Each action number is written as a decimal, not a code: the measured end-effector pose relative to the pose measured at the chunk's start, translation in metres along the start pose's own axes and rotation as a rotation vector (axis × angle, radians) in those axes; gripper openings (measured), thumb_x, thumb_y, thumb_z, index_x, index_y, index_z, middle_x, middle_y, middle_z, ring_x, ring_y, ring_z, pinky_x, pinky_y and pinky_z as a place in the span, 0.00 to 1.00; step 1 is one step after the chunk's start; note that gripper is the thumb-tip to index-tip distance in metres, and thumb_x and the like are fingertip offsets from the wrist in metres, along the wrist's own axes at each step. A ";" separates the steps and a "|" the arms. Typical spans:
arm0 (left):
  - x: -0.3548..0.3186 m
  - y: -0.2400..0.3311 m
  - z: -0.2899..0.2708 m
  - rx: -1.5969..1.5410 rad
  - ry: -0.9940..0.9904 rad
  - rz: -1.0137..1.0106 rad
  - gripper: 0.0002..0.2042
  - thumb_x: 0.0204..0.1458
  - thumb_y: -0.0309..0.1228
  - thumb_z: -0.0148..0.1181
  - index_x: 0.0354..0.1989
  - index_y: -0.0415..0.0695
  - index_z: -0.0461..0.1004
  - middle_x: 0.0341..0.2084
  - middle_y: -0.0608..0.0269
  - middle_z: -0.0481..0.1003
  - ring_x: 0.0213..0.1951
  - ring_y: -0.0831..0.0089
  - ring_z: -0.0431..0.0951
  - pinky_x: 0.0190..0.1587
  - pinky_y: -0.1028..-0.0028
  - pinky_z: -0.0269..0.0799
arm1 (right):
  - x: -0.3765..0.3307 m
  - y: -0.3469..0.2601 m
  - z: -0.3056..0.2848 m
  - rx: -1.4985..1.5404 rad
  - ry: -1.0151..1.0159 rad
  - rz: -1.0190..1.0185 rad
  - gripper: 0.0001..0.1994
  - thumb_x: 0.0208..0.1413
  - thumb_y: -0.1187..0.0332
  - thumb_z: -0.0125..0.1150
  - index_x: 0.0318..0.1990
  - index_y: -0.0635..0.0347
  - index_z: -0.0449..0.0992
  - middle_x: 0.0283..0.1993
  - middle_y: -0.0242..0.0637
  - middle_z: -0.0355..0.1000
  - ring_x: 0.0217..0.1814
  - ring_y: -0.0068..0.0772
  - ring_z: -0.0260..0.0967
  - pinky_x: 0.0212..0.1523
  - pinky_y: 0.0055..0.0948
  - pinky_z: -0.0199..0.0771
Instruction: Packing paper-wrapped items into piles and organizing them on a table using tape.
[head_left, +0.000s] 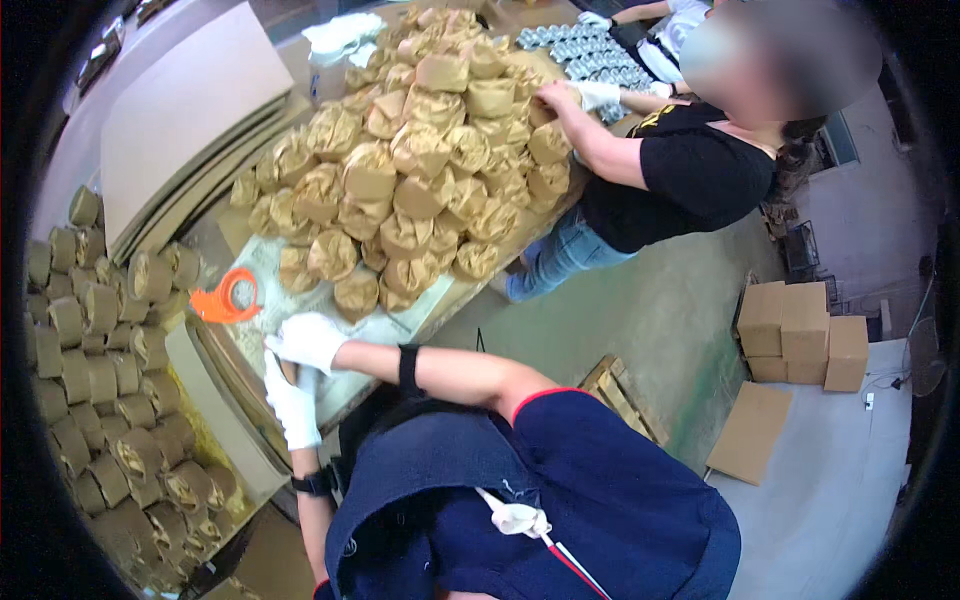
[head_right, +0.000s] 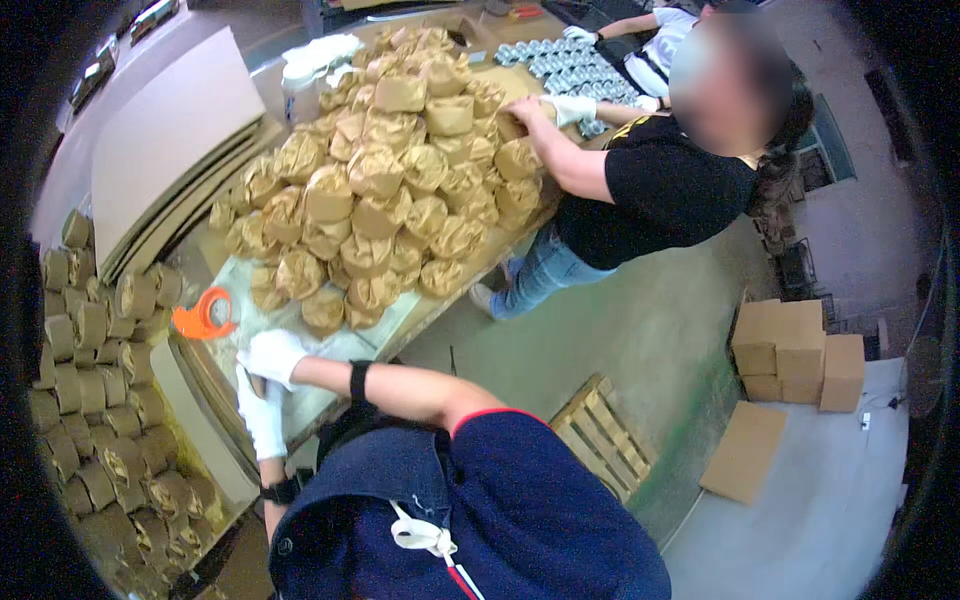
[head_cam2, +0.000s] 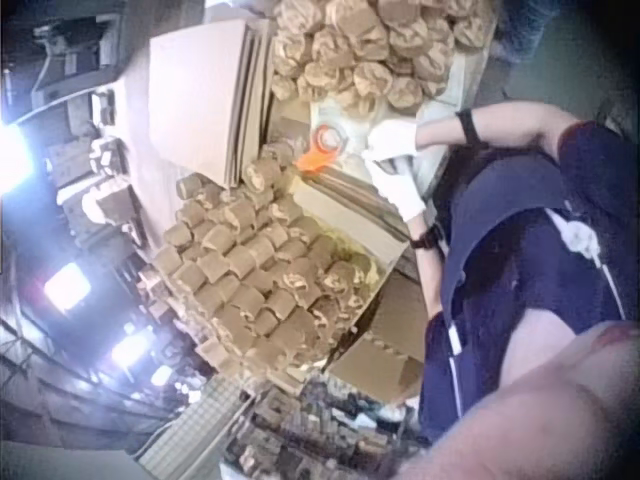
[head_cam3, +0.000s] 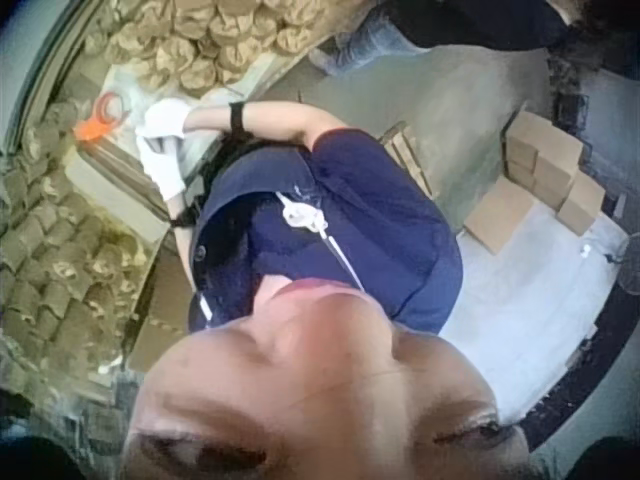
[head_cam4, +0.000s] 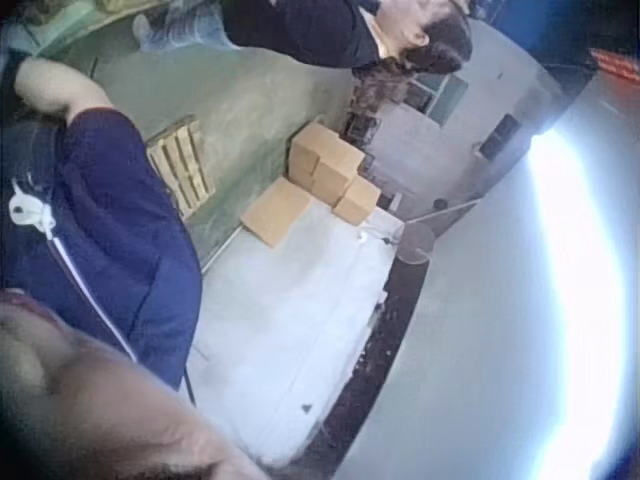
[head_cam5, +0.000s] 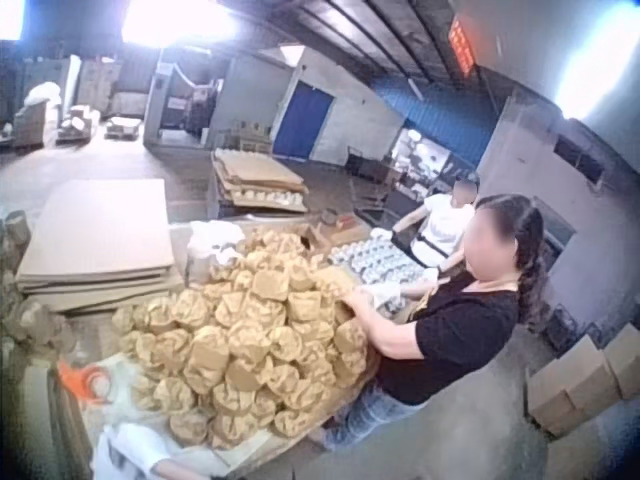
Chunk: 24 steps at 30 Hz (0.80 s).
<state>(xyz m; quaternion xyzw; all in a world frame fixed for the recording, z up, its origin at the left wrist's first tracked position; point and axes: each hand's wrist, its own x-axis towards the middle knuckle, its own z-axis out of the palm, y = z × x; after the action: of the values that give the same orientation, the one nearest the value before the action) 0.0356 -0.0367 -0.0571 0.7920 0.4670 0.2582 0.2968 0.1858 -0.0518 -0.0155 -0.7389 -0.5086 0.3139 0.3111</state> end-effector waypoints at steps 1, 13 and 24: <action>0.008 0.055 -0.018 0.100 -0.231 -0.161 0.42 0.46 0.34 0.72 0.72 0.47 0.58 0.48 0.42 0.78 0.48 0.47 0.80 0.52 0.56 0.75 | -0.007 0.015 -0.007 -0.051 -0.027 0.012 0.29 0.62 0.44 0.44 0.29 0.59 0.84 0.31 0.50 0.79 0.34 0.54 0.78 0.39 0.48 0.77; 0.008 0.032 -0.011 -0.128 -0.418 -0.044 0.39 0.53 0.34 0.62 0.74 0.50 0.53 0.64 0.48 0.65 0.63 0.55 0.68 0.63 0.60 0.66 | -0.050 0.037 -0.031 -0.029 -0.068 0.091 0.37 0.62 0.34 0.42 0.27 0.60 0.83 0.23 0.48 0.76 0.29 0.52 0.77 0.32 0.48 0.74; -0.002 0.012 -0.041 -0.264 -0.111 -0.353 0.35 0.51 0.31 0.65 0.70 0.44 0.61 0.63 0.48 0.68 0.63 0.58 0.69 0.65 0.62 0.65 | -0.037 0.043 -0.021 0.043 -0.214 -0.062 0.39 0.63 0.33 0.36 0.27 0.59 0.83 0.28 0.49 0.78 0.32 0.52 0.77 0.37 0.47 0.76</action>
<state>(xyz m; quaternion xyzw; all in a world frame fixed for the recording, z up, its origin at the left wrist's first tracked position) 0.0137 -0.0335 -0.0205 0.6652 0.5436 0.2172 0.4635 0.2156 -0.1026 -0.0308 -0.6782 -0.5545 0.3923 0.2804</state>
